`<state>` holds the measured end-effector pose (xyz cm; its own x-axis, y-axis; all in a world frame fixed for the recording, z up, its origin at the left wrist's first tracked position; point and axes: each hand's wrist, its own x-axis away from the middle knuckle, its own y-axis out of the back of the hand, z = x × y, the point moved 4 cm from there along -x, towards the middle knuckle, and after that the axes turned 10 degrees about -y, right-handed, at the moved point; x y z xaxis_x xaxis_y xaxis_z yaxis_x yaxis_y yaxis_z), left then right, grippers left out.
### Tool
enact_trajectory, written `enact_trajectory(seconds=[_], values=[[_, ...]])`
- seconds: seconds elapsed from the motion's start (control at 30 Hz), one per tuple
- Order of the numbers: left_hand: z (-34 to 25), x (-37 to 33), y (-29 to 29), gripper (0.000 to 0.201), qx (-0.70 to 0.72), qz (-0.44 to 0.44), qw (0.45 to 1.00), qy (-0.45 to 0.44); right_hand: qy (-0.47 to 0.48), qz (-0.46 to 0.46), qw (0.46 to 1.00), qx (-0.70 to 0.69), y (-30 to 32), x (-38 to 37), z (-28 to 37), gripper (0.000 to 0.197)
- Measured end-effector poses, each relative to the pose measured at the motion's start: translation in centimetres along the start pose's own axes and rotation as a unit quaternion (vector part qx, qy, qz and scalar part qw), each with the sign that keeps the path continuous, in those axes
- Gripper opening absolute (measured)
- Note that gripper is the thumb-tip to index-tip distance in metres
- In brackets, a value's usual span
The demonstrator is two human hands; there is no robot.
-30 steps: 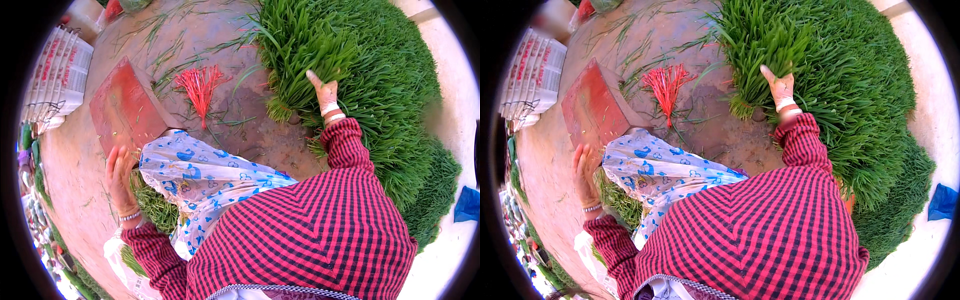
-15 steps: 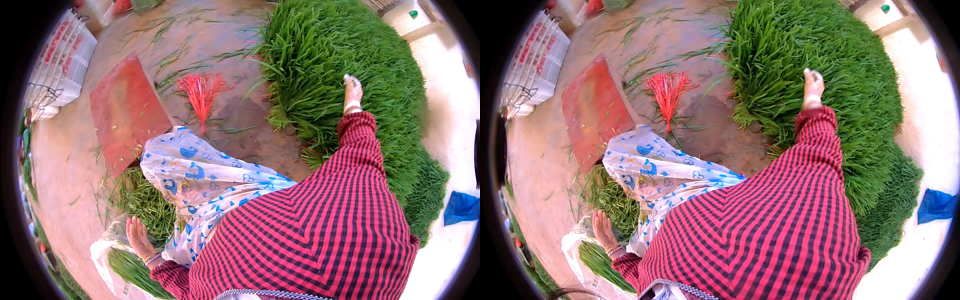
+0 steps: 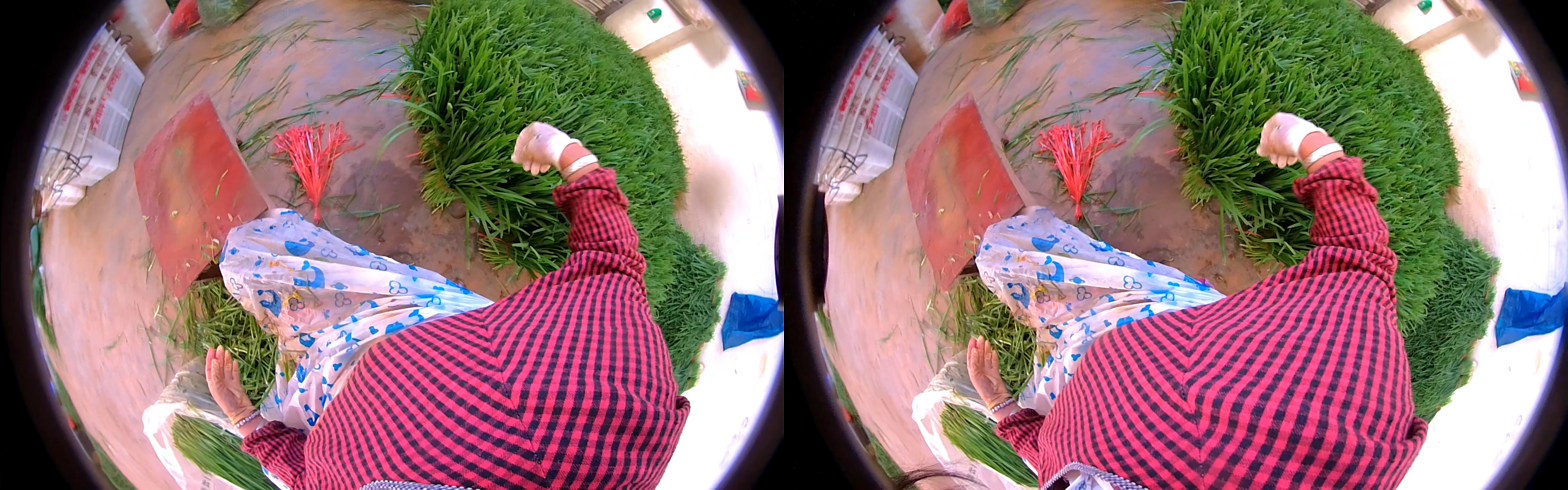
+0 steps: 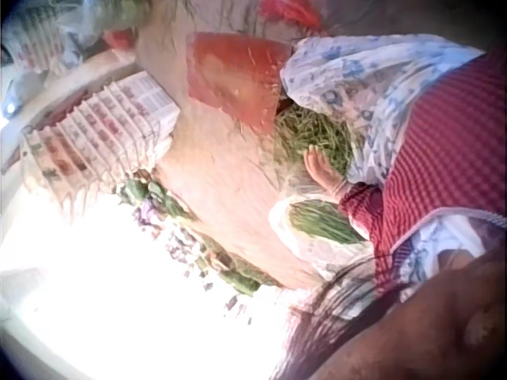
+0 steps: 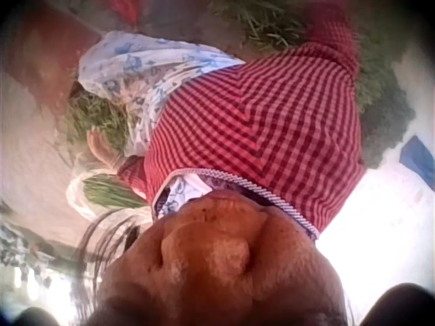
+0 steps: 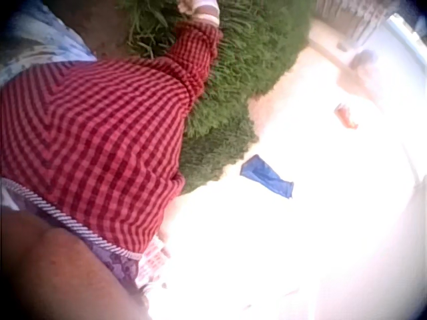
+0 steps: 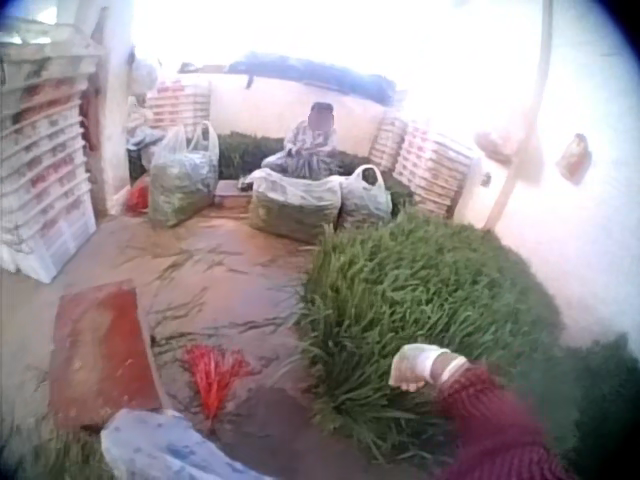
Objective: The person sorts through bunches of green onions, removes damaged leaves by hand, aligns the stems, and secures a bundle with a red tie on a small board.
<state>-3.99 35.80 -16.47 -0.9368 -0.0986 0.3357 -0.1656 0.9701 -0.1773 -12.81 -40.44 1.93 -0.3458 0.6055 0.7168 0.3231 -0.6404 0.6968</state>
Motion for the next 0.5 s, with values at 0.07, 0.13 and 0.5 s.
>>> enact_trajectory(seconds=[0.07, 0.13, 0.5], values=[[0.4, 1.0, 0.4, 0.05, -0.006, -0.013, 1.0, 0.005, -0.053, -0.019, 0.996, 0.068, -1.6, -1.6, -0.3, 0.02], [1.3, 2.1, 1.8, 0.052, 0.011, -0.04, 0.999, 0.005, -0.016, -0.084, 0.992, 0.091, -1.7, -2.1, 1.5, 0.026], [1.1, 9.7, 2.2, 0.048, -0.032, -0.186, 0.978, 0.089, 0.326, 0.099, 0.94, 0.019, -23.1, -13.7, 22.3, 0.04]])
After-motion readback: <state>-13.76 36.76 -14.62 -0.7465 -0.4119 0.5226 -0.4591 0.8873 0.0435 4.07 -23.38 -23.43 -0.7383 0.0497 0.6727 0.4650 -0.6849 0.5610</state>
